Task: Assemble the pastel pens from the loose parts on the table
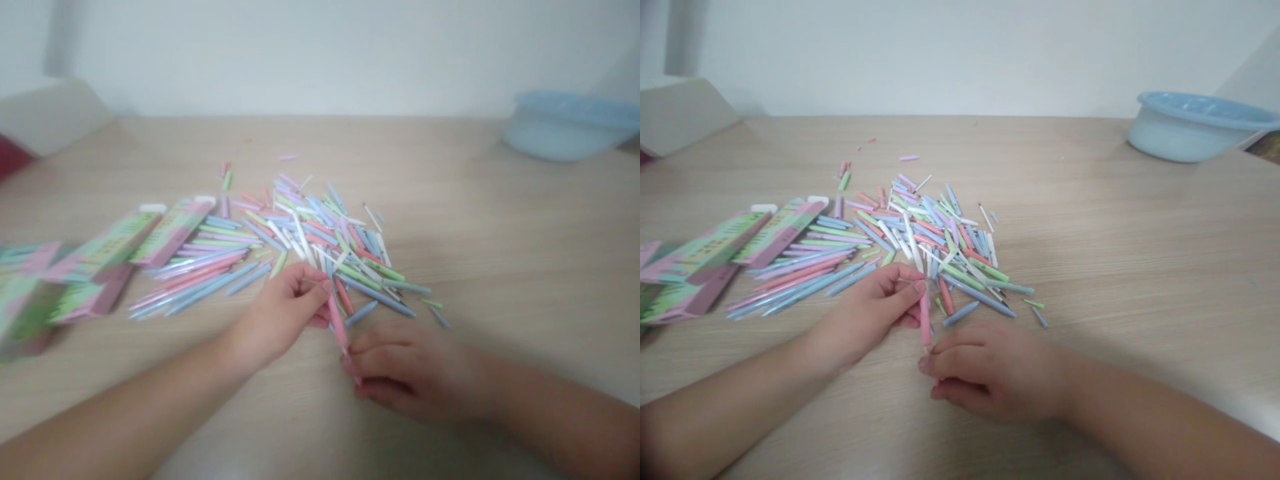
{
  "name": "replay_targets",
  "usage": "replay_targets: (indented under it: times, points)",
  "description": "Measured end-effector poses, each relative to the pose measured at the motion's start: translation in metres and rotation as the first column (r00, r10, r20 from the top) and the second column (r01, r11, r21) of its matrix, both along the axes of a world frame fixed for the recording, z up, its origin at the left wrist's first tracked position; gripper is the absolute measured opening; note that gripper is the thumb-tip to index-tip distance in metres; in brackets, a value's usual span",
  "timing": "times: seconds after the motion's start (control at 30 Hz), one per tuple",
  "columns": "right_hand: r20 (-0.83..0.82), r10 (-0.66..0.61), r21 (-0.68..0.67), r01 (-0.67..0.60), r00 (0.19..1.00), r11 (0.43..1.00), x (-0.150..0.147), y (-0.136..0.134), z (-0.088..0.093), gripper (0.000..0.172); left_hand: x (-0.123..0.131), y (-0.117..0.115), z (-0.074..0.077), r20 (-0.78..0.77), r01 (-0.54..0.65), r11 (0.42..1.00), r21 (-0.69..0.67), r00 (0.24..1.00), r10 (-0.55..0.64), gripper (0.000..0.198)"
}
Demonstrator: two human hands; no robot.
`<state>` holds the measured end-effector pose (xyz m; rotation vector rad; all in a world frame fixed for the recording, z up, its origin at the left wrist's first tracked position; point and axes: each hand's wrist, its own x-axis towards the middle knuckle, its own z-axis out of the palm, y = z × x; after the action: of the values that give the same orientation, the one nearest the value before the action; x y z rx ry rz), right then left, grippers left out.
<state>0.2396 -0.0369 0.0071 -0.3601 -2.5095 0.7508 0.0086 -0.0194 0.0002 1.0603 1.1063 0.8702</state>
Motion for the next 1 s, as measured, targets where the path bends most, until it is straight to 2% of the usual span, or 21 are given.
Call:
replay_targets:
  times: [0.1, 0.2, 0.3, 0.4, 0.53, 0.6, 0.67, 0.7, 0.73, 0.77, 0.8, 0.83, 0.87, 0.9, 0.93, 1.0]
  points:
    - [0.042, -0.048, -0.02, 0.048, 0.998, 0.999, 0.0, 0.0, -0.001, 0.014, 0.0, -0.001, -0.001, 0.002, 0.035, 0.999, 0.01, 0.999, -0.035, 0.032]
    - [0.077, -0.182, -0.126, 0.191, 0.98, 0.974, 0.001, -0.001, -0.005, 0.009, 0.001, -0.003, -0.003, 0.012, 0.069, 0.998, 0.009, 0.998, -0.069, 0.035]
    - [0.018, -0.285, -0.266, 0.28, 0.958, 0.923, 0.002, -0.004, -0.009, 0.025, 0.004, -0.007, -0.003, 0.035, 0.075, 0.996, -0.043, 0.997, -0.073, 0.037]
    - [-0.035, -0.235, -0.317, 0.212, 0.971, 0.924, 0.003, -0.005, -0.011, 0.041, 0.007, -0.011, -0.002, 0.07, 0.085, 0.992, -0.095, 0.994, -0.078, 0.039]
    - [-0.039, -0.136, -0.184, 0.127, 0.99, 0.975, 0.002, -0.003, -0.008, 0.034, 0.011, -0.015, -0.001, 0.12, 0.121, 0.982, -0.142, 0.987, -0.105, 0.035]
    - [-0.015, -0.138, -0.101, 0.136, 0.99, 0.986, 0.004, 0.0, -0.006, 0.032, 0.012, -0.016, -0.002, 0.114, 0.139, 0.976, -0.165, 0.986, -0.121, 0.032]
    - [-0.017, -0.163, -0.013, 0.162, 0.987, 0.987, 0.01, 0.002, -0.003, 0.03, 0.009, -0.016, -0.003, 0.039, 0.156, 0.976, -0.152, 0.988, -0.152, 0.03]
    - [-0.038, -0.175, 0.031, 0.176, 0.984, 0.984, 0.014, 0.003, 0.0, 0.029, 0.005, -0.016, -0.004, -0.038, 0.137, 0.987, -0.084, 0.989, -0.141, 0.03]
    - [-0.063, -0.19, 0.064, 0.194, 0.98, 0.979, 0.018, 0.003, 0.002, 0.03, 0.0, -0.014, -0.004, -0.148, 0.11, 0.993, 0.042, 0.984, -0.103, 0.03]
    - [-0.092, -0.208, 0.087, 0.216, 0.974, 0.973, 0.022, 0.004, 0.005, 0.032, -0.006, -0.012, -0.004, -0.271, 0.092, 0.973, 0.213, 0.962, -0.031, 0.031]
    - [-0.118, -0.234, 0.096, 0.246, 0.965, 0.965, 0.025, 0.004, 0.008, 0.034, -0.012, -0.009, -0.003, -0.403, 0.097, 0.898, 0.429, 0.91, 0.094, 0.029]
    - [-0.128, -0.27, 0.089, 0.283, 0.954, 0.955, 0.027, 0.004, 0.009, 0.033, -0.019, -0.005, -0.002, -0.536, 0.214, 0.785, 0.581, 0.827, 0.172, 0.026]
    - [-0.115, -0.308, 0.067, 0.316, 0.945, 0.946, 0.028, 0.003, 0.011, 0.031, -0.025, -0.001, 0.0, -0.648, 0.363, 0.67, 0.647, 0.725, 0.233, 0.025]
    - [-0.095, -0.34, 0.039, 0.345, 0.935, 0.938, 0.028, 0.003, 0.011, 0.026, -0.029, 0.003, 0.002, -0.726, 0.485, 0.583, 0.652, 0.62, 0.296, 0.025]
    - [-0.072, -0.361, 0.01, 0.363, 0.93, 0.932, 0.026, 0.002, 0.011, 0.022, -0.033, 0.006, 0.004, -0.782, 0.579, 0.53, 0.62, 0.513, 0.354, 0.025]
    - [-0.023, -0.386, -0.042, 0.385, 0.922, 0.922, 0.021, 0.0, 0.008, 0.017, -0.035, 0.011, 0.009, -0.846, 0.693, 0.498, 0.521, 0.34, 0.411, 0.025]
